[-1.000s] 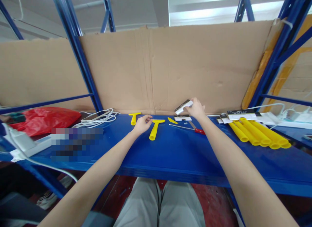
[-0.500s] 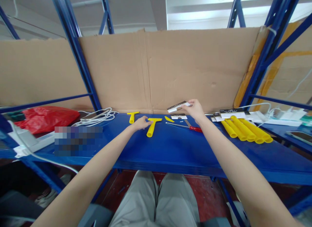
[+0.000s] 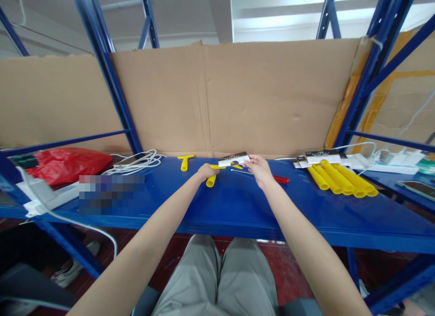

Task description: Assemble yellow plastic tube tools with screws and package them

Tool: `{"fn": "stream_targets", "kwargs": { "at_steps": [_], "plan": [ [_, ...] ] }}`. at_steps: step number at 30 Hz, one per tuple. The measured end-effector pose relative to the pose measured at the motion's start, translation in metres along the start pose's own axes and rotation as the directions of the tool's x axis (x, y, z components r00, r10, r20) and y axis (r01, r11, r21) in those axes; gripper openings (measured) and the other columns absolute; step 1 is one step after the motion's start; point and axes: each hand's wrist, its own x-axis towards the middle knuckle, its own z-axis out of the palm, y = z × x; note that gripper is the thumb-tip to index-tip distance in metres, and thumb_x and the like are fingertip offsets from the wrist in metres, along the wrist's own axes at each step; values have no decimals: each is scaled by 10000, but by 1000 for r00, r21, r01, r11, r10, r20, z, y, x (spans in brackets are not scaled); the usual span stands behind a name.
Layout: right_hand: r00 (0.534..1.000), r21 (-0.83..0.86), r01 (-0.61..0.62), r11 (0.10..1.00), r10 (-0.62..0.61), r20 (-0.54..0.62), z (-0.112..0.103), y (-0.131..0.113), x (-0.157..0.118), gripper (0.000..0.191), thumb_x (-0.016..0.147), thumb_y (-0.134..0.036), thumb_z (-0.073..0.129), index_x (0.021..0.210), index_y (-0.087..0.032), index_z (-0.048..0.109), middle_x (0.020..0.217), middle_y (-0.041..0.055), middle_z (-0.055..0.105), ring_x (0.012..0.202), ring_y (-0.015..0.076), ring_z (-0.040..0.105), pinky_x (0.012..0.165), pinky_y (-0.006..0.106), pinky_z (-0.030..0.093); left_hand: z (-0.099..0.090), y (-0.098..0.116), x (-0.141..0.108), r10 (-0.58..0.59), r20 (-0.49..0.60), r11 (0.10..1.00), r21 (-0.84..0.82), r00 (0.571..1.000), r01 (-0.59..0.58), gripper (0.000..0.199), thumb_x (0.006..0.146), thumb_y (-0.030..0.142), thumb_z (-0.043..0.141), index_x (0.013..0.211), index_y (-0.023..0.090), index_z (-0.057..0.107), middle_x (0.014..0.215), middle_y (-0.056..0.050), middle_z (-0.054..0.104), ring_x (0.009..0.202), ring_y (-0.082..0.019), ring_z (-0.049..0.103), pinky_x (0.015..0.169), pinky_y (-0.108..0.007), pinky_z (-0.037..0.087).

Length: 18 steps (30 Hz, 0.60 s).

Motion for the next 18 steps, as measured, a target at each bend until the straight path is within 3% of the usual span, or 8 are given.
{"fn": "stream_targets", "kwargs": {
  "at_steps": [3, 8, 13, 18],
  "plan": [
    [998, 9, 17, 1000, -18, 59, 2, 1, -2, 222, 637, -146, 719, 820, -206, 609, 741, -19, 687, 723, 124, 662, 738, 272, 493, -3, -2, 8, -77, 26, 985, -151, 997, 80, 257, 714, 254, 682, 924, 106, 676, 918, -172, 713, 907, -304, 685, 639, -295, 517],
    [991, 6, 61, 998, -61, 120, 6, 6, -1, 189, 641, -150, 733, 800, -195, 641, 758, -5, 692, 693, 112, 644, 757, 285, 508, -10, -5, 14, -95, 68, 989, -109, 993, 102, 128, 683, 179, 688, 796, 123, 672, 728, -140, 703, 856, -323, 687, 641, -334, 524],
    [993, 24, 65, 998, -67, 98, 7, 12, -1, 179, 636, -166, 737, 771, -191, 623, 733, -8, 680, 670, 112, 635, 743, 289, 516, -4, 6, 7, 10, 1, 1000, 28, 1000, -10, 186, 701, 250, 697, 841, 130, 669, 1028, -224, 685, 1041, -360, 635, 787, -368, 511],
    [995, 53, 64, 997, -68, 68, 0, 14, -2, 214, 610, -221, 766, 673, -196, 563, 688, -22, 659, 647, 99, 619, 767, 290, 512, 5, 16, 7, 88, 28, 988, 125, 996, -91, 288, 691, 238, 720, 957, 139, 670, 1094, -224, 668, 1042, -355, 637, 805, -376, 510]
  ]
}}
